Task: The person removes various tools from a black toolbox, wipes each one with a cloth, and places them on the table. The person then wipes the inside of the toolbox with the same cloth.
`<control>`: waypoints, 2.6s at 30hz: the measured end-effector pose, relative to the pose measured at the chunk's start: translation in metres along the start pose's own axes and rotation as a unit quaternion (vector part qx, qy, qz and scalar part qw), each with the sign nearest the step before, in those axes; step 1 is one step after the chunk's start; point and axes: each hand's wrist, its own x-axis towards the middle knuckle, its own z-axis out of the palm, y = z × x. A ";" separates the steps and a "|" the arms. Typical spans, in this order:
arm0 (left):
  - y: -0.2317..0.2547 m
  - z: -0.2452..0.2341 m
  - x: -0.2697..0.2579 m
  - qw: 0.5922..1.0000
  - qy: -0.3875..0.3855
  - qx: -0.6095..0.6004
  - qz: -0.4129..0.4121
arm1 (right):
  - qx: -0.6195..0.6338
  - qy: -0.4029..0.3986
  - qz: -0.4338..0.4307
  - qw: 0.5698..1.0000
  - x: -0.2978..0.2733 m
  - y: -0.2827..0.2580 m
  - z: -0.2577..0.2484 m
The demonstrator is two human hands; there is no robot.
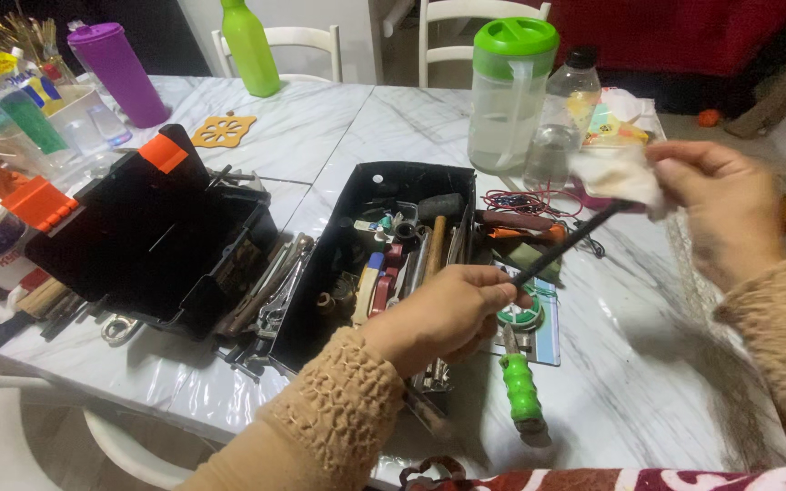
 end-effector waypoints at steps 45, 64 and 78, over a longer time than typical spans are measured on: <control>0.012 0.021 0.007 0.991 -0.100 -0.090 -0.027 | 0.587 0.058 0.291 0.753 0.010 0.007 0.009; 0.011 0.043 0.064 0.953 0.158 0.198 0.164 | 0.238 0.034 0.301 0.923 -0.001 -0.062 0.044; -0.052 0.097 0.135 0.972 0.138 -0.190 -0.004 | -0.048 -0.241 0.393 0.886 -0.106 -0.027 -0.002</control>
